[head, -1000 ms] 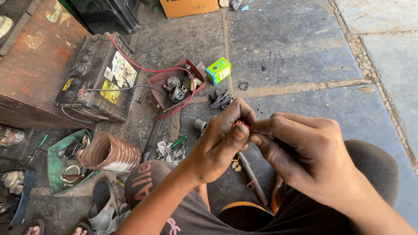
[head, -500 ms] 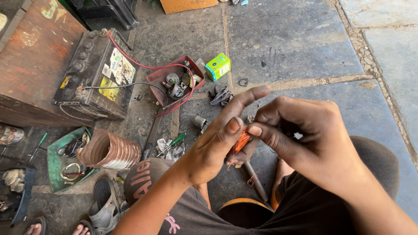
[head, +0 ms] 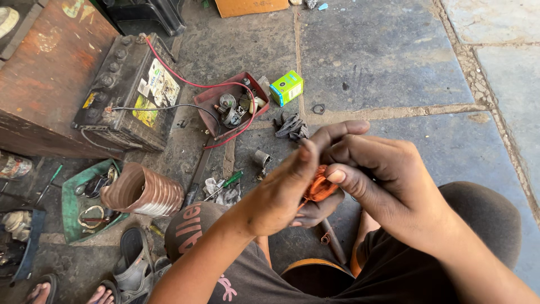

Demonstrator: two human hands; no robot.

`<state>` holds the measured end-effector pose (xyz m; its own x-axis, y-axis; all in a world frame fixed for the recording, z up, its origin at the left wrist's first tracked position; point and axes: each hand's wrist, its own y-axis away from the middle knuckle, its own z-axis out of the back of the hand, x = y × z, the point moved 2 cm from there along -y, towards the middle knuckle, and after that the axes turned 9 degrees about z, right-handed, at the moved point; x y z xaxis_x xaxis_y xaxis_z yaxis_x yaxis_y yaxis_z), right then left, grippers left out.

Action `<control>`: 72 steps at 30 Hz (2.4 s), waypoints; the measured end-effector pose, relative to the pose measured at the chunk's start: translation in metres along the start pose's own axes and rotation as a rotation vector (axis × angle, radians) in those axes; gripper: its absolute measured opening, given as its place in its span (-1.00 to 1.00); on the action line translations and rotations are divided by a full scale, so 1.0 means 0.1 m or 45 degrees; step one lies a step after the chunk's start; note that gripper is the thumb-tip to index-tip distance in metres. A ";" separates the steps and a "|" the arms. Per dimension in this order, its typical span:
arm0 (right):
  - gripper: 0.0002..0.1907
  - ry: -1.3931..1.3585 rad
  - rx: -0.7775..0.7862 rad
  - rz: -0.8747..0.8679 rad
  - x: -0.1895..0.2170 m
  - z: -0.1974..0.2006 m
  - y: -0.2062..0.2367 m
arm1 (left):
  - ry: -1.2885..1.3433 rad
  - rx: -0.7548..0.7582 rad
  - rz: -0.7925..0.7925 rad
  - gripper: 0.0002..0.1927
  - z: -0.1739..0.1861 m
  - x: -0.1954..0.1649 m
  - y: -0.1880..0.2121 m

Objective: The person sits on the floor and winds a length of copper wire around their fingers to form a coil. They repeatedly wrap the wire and adjust the coil with both hands.

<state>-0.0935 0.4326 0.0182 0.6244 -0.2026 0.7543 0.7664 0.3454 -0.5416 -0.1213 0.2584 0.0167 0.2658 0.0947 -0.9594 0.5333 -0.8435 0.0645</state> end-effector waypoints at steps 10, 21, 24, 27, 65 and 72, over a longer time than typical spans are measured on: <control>-0.87 0.340 -0.147 0.057 -0.06 0.10 0.04 | -0.827 -0.502 -0.128 -0.63 -0.01 -0.11 -0.01; -0.83 0.532 -0.039 -0.272 -0.12 0.35 -0.02 | -1.131 -0.466 -0.356 -0.82 0.04 -0.14 -0.17; -0.86 0.479 -0.088 -0.019 -0.03 0.42 -0.02 | -1.004 -0.443 -0.342 -0.85 0.10 -0.18 -0.23; -0.89 0.516 -0.159 0.041 0.00 0.41 0.00 | -0.838 -0.462 -0.135 -0.84 0.12 -0.16 -0.25; -0.71 0.242 -0.171 -0.111 -0.05 0.12 0.33 | -1.314 -0.458 -0.854 -0.30 -0.11 -0.02 0.03; -0.68 0.121 -0.040 -0.125 -0.13 0.09 0.33 | -1.366 -0.431 -0.815 -0.48 -0.06 0.16 0.02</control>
<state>-0.0781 0.4550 -0.0063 0.5563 -0.3203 0.7668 0.8281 0.2913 -0.4790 -0.1112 0.2615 0.0029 -0.7998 -0.1724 -0.5750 0.5431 -0.6158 -0.5709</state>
